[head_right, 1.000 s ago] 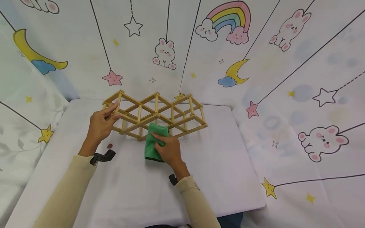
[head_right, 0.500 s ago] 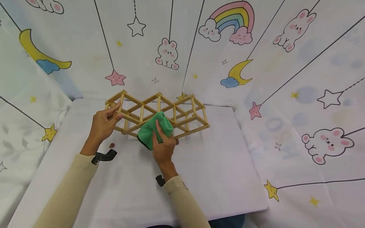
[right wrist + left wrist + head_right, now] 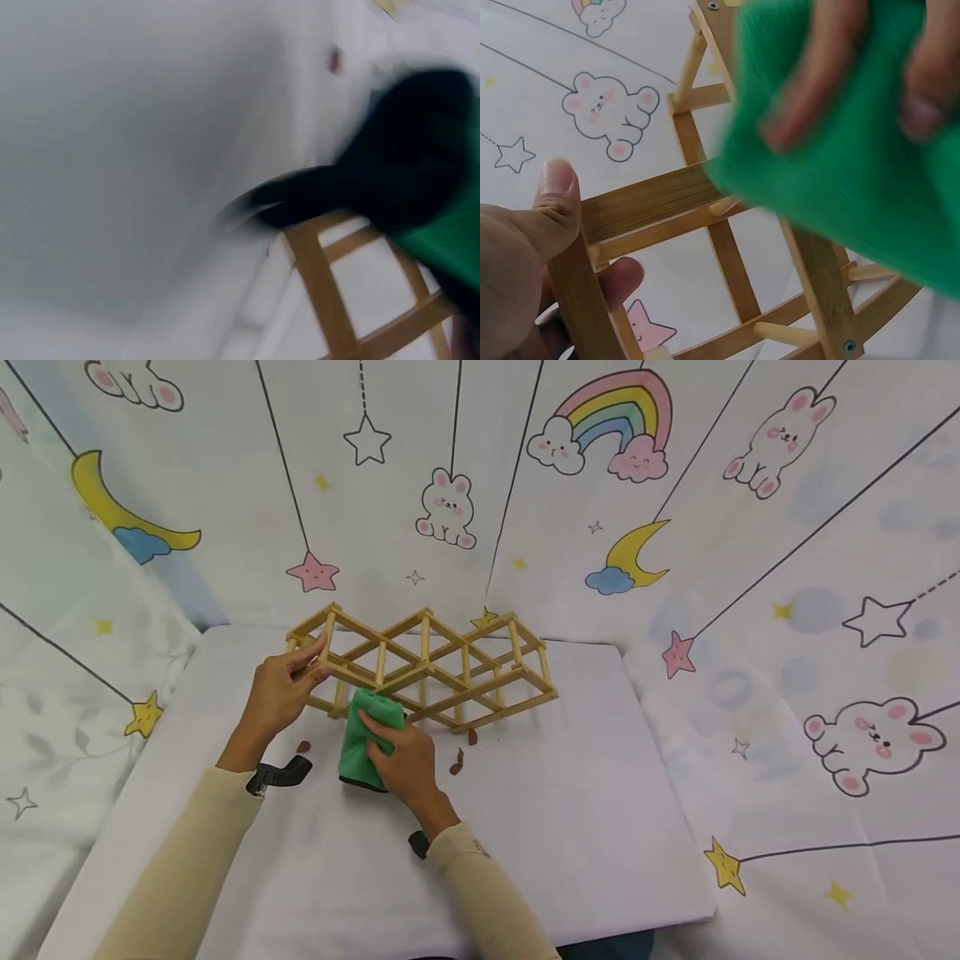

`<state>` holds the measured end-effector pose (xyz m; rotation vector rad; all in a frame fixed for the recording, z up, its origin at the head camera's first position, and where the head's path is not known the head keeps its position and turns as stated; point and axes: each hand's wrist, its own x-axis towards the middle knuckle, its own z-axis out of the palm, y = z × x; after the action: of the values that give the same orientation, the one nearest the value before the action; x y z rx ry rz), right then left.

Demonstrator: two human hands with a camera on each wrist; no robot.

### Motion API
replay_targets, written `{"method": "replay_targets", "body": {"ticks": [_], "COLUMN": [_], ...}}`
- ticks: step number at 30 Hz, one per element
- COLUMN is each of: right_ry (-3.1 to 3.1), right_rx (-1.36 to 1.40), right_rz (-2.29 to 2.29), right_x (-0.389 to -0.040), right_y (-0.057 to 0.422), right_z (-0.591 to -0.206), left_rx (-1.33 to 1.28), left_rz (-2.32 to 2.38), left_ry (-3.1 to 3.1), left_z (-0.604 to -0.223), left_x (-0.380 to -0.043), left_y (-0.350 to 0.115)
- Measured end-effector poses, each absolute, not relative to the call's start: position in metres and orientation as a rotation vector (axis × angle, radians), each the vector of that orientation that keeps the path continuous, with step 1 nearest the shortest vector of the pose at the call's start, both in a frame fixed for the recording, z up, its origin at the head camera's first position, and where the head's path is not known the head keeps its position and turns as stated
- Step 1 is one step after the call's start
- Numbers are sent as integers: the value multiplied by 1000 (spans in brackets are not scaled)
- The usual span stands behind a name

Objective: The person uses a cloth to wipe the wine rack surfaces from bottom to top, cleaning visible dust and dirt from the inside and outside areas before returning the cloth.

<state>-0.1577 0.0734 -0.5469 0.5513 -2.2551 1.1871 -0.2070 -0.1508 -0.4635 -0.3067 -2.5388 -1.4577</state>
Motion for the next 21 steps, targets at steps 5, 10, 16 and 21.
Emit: {"method": "replay_targets", "body": {"ticks": [5,10,16,21], "right_ry": [-2158,-2348,-2295,-2366], "right_rx": [477,500,647,791], "right_rz": [1241,1265,1163,992], "right_x": [-161,-160,-162,-158], "right_y": [56,45,22,12], "right_z": [-542,-538,-523,-528], "left_rx": [-396,-496,-623,-668], "left_rz": [-1471,-1564,-1452,-1415], "left_ry": [-2627,-2721,-2770,-2851], "left_z": [-458,-450,-437,-427], "left_x": [-206,-211,-220,-223], "left_y": [-163,-176,-188,-195]}}
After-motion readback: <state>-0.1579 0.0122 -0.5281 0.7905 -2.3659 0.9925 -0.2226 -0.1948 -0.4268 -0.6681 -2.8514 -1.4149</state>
